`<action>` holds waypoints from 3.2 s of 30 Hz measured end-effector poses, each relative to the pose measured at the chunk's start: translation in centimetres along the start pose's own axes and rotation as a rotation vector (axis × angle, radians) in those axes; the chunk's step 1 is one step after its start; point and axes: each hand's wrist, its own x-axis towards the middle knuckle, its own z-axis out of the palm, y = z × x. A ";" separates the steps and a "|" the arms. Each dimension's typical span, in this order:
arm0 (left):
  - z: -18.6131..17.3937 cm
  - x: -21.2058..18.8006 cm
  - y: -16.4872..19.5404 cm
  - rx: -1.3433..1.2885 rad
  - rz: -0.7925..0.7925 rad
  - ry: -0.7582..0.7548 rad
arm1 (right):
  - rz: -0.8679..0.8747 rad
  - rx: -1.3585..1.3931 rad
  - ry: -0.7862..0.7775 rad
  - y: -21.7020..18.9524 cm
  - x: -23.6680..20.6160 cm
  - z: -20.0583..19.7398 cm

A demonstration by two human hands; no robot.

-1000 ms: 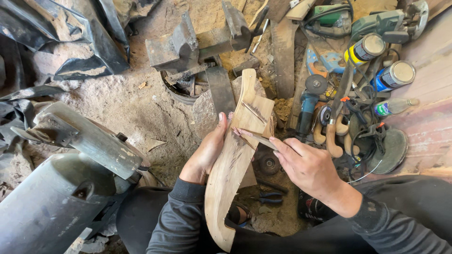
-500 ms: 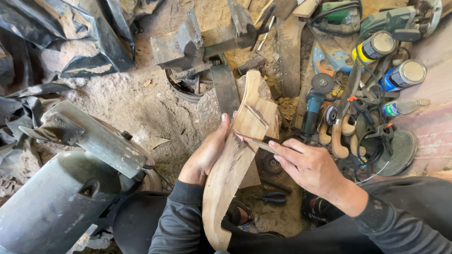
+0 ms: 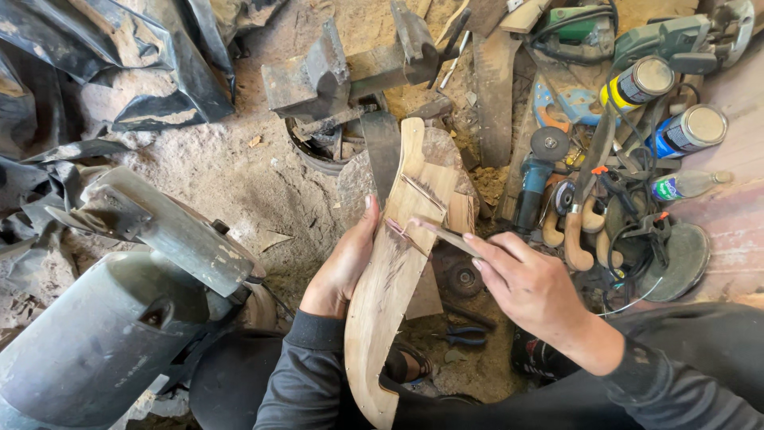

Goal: The person uses an angle grinder to cut a small piece of wood and then applies pink glue to the edges of two wooden pieces. They press the pieces together to bond them.

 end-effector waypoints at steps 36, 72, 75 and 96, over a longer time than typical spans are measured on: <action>0.5 1.6 -1.0 0.111 -0.147 0.033 | -0.232 -0.036 0.074 1.7 1.0 -1.4; -0.8 2.4 -0.9 -0.011 -0.084 0.038 | -0.236 -0.100 -0.001 2.9 -1.4 -1.1; -0.1 2.3 -1.2 -0.011 -0.105 0.035 | -0.103 0.016 0.011 2.6 -1.0 -1.2; 0.4 2.4 -1.2 0.036 -0.102 0.082 | 0.049 0.353 -0.158 3.5 -1.9 0.4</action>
